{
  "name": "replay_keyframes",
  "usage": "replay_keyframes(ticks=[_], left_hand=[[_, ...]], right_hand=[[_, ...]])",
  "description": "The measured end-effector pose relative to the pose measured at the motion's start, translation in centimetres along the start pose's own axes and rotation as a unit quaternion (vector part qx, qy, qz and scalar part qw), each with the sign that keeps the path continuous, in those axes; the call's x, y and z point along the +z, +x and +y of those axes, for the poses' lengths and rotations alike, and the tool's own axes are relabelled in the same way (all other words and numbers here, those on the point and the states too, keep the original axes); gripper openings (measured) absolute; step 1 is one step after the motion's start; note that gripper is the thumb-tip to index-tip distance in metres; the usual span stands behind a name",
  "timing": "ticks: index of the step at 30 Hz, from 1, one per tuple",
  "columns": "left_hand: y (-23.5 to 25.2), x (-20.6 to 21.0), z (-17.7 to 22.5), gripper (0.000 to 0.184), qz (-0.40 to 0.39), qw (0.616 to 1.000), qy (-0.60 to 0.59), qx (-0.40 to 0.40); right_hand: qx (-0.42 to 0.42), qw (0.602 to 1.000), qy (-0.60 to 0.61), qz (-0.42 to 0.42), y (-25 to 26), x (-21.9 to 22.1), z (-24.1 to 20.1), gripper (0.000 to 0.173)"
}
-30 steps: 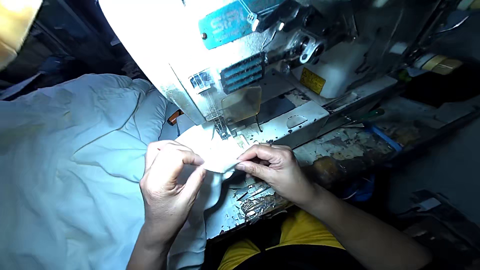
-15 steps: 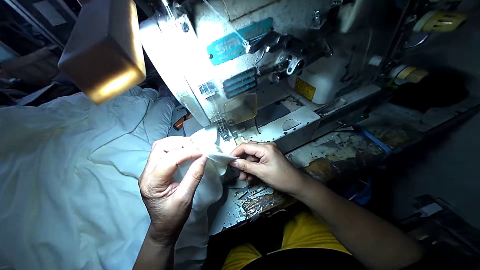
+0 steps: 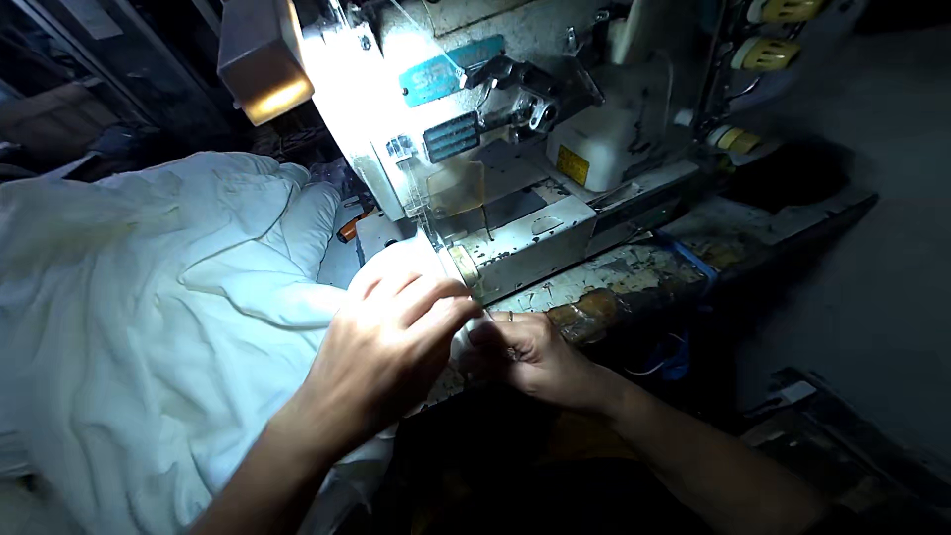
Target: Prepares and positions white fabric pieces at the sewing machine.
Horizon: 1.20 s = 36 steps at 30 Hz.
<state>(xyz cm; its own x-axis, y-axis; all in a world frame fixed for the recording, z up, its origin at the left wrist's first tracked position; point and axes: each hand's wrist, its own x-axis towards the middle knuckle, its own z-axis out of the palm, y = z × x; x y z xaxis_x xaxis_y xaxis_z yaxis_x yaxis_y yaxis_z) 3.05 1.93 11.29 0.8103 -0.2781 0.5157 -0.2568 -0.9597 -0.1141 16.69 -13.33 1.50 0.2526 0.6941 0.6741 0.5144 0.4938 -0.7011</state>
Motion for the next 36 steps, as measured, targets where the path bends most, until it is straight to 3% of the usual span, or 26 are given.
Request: replay_keyframes(ticks=[3, 6, 11, 20, 36], left_hand=[[1.4, 0.8, -2.1, 0.011, -0.188, 0.981, 0.026, 0.042], [1.8, -0.5, -2.5, 0.014, -0.248, 0.967, 0.044, 0.031], [0.9, -0.5, -6.9, 0.01, -0.23, 0.97, 0.078, 0.006], [1.3, -1.1, -7.8, 0.024, -0.199, 0.976, 0.079, 0.038], [2.4, -2.2, -6.9, 0.027, -0.191, 0.978, 0.084, 0.028]], right_hand=[[0.064, 0.998, 0.005, 0.004, 0.3, 0.5, 1.8, 0.018], [0.099, 0.994, 0.025, 0.048, -0.2, 1.4, 3.8, 0.015], [0.08, 0.994, 0.035, 0.063, -0.1, 2.0, 5.2, 0.017], [0.008, 0.997, -0.038, 0.066, 1.6, 1.4, 6.6, 0.011], [0.005, 0.998, -0.024, 0.066, 1.7, 1.0, 6.9, 0.009]])
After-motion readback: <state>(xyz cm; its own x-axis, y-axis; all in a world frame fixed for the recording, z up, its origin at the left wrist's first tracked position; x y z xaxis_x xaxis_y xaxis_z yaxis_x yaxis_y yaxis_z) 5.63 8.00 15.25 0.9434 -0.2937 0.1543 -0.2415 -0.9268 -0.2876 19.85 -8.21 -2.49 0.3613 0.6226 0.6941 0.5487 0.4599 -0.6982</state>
